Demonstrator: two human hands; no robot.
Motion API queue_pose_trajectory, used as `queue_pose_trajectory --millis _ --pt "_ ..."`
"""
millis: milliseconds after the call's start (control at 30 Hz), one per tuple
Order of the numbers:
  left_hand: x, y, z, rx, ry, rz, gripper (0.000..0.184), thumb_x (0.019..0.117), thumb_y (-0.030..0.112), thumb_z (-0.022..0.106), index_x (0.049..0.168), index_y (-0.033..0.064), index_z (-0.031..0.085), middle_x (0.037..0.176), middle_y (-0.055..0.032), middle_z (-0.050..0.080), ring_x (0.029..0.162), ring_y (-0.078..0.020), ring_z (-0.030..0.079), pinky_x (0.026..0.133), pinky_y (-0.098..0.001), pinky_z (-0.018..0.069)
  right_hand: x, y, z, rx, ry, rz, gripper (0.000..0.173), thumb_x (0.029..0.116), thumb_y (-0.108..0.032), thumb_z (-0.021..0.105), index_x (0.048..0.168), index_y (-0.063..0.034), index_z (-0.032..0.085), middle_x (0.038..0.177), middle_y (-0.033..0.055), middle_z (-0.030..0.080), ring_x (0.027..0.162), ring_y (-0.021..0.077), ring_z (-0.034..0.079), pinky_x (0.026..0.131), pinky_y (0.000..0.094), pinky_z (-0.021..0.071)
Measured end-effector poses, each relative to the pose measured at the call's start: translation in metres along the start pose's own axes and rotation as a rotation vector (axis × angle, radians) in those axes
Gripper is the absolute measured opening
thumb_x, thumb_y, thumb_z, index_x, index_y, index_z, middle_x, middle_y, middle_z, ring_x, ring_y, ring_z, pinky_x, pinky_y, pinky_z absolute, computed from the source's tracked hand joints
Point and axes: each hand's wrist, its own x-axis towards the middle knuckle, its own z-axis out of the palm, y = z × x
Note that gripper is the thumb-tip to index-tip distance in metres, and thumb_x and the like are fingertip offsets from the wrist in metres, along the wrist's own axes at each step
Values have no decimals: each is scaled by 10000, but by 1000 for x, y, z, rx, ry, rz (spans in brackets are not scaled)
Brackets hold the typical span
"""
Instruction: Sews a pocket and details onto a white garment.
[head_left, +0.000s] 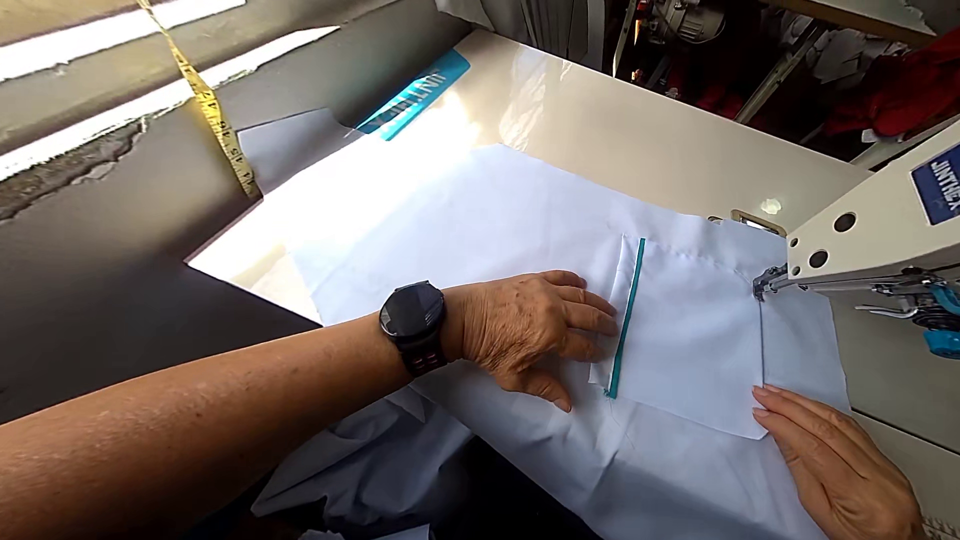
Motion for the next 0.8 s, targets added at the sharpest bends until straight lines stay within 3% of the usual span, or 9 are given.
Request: queue_pose_trajectory --millis 100,233,400,500,600,733,800 --pt "-2 1 6 23 28 11 463 954 476 561 1182 126 759 1298 -62 710 1304 -244 615 1134 -512 425 -4 5 -4 16 2 18 212 1070 -162 501 1115 -74 688 1173 107 735 1166 159 661 1038 257 471" --pt "-7 -1 15 -14 30 25 481 992 474 509 1269 150 732 1380 -66 664 1380 -254 547 1193 -520 352 -6 10 -9 -1 -40 -3 226 1063 -127 503 1156 -83 705 1202 93 733 1191 157 647 1054 252 453" --pt "-4 -2 15 -26 66 33 375 1021 320 490 1200 132 761 1317 -94 696 1340 -286 580 1173 -530 370 0 7 -17 -100 -144 -76 275 1052 -65 461 1184 -103 700 1234 102 719 1187 203 637 1037 287 449" --pt "6 -2 9 -27 111 31 330 1000 247 502 1050 91 788 1160 -101 743 1227 -287 645 1095 -469 451 4 7 -19 -101 -176 -85 266 1046 -61 467 1144 -108 709 1225 99 723 1171 217 642 1021 299 456" --pt "17 -5 5 -22 133 0 329 1015 256 498 1001 91 783 1025 -57 754 1073 -232 690 929 -409 522 4 7 -20 -75 -188 -73 242 1050 -68 480 1118 -103 709 1213 91 729 1182 214 632 1032 291 444" --pt "40 2 8 57 197 -107 403 991 332 578 701 86 712 915 -64 714 1020 -231 683 869 -393 544 6 6 -15 -40 -155 -42 252 1057 -85 466 1111 -134 707 1215 34 736 1289 200 563 1103 313 364" --pt "53 6 18 183 248 -194 359 943 353 603 739 72 692 831 -59 676 842 -212 683 680 -342 540 6 7 -8 -22 -94 -69 255 1061 -98 452 1099 -136 701 1202 26 740 1285 178 591 1123 308 397"
